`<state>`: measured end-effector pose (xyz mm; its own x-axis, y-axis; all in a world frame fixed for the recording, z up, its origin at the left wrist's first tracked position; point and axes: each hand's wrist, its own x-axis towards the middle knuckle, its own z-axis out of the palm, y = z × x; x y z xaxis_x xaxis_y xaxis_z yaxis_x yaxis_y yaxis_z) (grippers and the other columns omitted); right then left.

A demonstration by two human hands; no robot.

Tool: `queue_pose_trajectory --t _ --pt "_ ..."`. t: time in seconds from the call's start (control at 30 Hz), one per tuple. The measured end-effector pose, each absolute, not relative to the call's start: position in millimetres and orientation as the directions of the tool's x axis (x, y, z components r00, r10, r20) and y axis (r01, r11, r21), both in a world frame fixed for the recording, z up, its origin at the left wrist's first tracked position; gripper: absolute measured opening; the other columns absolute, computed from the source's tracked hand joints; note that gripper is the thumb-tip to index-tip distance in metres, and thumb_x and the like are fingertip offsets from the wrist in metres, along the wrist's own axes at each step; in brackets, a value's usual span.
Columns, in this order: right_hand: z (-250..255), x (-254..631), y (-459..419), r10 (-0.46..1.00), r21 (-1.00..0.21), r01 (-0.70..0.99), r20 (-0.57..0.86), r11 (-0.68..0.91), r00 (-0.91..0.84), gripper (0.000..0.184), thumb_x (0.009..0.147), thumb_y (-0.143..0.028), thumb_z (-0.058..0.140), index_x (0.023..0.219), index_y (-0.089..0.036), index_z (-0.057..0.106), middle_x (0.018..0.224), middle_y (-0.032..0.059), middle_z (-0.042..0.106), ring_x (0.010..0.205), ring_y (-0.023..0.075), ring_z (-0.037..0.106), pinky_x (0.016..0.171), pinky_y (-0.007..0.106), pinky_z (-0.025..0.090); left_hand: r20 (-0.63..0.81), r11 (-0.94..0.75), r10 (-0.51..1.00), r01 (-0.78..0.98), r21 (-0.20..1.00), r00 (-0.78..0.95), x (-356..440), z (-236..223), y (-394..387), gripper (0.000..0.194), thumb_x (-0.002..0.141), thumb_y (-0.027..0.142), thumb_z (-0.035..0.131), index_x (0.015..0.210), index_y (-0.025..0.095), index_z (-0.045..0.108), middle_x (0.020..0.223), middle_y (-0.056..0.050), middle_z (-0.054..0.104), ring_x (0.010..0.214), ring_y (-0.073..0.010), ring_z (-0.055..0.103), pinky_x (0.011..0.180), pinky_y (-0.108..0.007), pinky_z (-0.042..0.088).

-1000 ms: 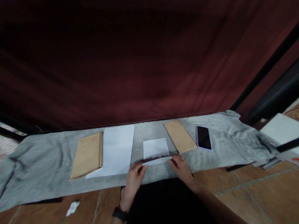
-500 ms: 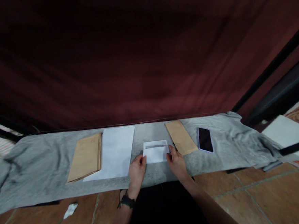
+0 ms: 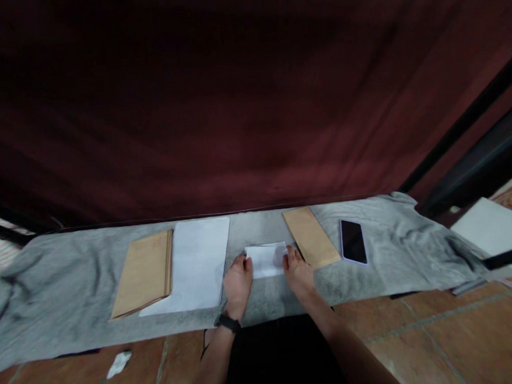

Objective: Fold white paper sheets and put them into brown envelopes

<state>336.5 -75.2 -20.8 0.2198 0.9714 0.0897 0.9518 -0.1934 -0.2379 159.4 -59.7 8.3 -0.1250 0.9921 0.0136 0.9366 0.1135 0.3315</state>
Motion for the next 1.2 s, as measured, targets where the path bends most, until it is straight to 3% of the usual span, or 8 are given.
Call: queue_pose_trajectory --t 0.2,0.37,0.5,0.63,0.9,1.2 --pt "-20.0 334.6 -71.0 0.973 -0.204 0.957 0.053 -0.208 0.223 0.037 0.104 -0.028 0.041 0.139 -0.019 0.051 0.112 0.0113 0.070 0.084 0.0199 0.071 0.069 0.027 0.049 0.034 0.132 0.989 0.958 0.256 -0.145 165.2 4.0 -60.5 0.033 0.102 0.033 0.040 0.117 0.017 0.064 0.102 -0.011 0.076 0.088 -0.0231 0.073 0.071 -0.029 0.050" --pt "-17.9 331.5 -79.0 0.978 -0.206 0.973 0.160 -0.103 0.137 0.036 0.102 -0.023 0.043 0.135 -0.017 0.055 0.112 0.0121 0.068 0.097 0.0233 0.066 0.085 0.033 0.049 0.033 0.111 0.992 0.971 0.214 -0.121 165.4 1.2 -59.6 0.033 0.103 0.033 0.038 0.116 0.017 0.064 0.101 -0.011 0.075 0.087 -0.0226 0.073 0.070 -0.028 0.050" --pt "-21.8 324.5 -82.6 0.960 -0.249 0.965 0.279 0.083 -0.010 0.041 0.102 -0.027 0.041 0.140 -0.017 0.054 0.134 0.0151 0.061 0.120 0.0281 0.056 0.103 0.043 0.042 0.042 0.103 0.993 0.971 0.217 -0.115 165.2 -1.4 -59.0 0.032 0.103 0.033 0.038 0.115 0.017 0.064 0.100 -0.012 0.074 0.085 -0.0221 0.073 0.068 -0.028 0.050" --pt "-34.1 319.0 -82.7 0.957 -0.274 0.945 0.270 0.178 -0.102 0.048 0.104 -0.033 0.041 0.148 -0.016 0.047 0.155 0.0115 0.045 0.142 0.0265 0.038 0.116 0.044 0.030 0.057 0.093 0.992 0.968 0.235 -0.110 166.0 -3.1 -59.9 0.032 0.103 0.031 0.038 0.117 0.017 0.063 0.101 -0.012 0.074 0.086 -0.0214 0.072 0.069 -0.028 0.050" --pt "-49.1 317.6 -85.3 0.961 -0.240 0.957 0.257 0.161 -0.097 0.051 0.104 -0.035 0.041 0.153 -0.019 0.040 0.161 0.0121 0.032 0.147 0.0275 0.032 0.119 0.047 0.026 0.041 0.118 0.991 0.968 0.221 -0.130 167.7 -3.3 -59.1 0.030 0.103 0.031 0.038 0.114 0.017 0.062 0.100 -0.011 0.073 0.087 -0.0218 0.072 0.070 -0.029 0.051" --pt "-51.2 317.0 -84.4 0.958 -0.231 0.958 0.266 0.169 -0.104 0.052 0.104 -0.036 0.041 0.153 -0.020 0.039 0.161 0.0123 0.031 0.148 0.0278 0.031 0.119 0.048 0.024 0.050 0.153 0.984 0.960 0.236 -0.170 170.8 -3.4 -57.8 0.031 0.103 0.030 0.036 0.114 0.015 0.061 0.093 -0.013 0.074 0.089 -0.0238 0.072 0.073 -0.030 0.051"
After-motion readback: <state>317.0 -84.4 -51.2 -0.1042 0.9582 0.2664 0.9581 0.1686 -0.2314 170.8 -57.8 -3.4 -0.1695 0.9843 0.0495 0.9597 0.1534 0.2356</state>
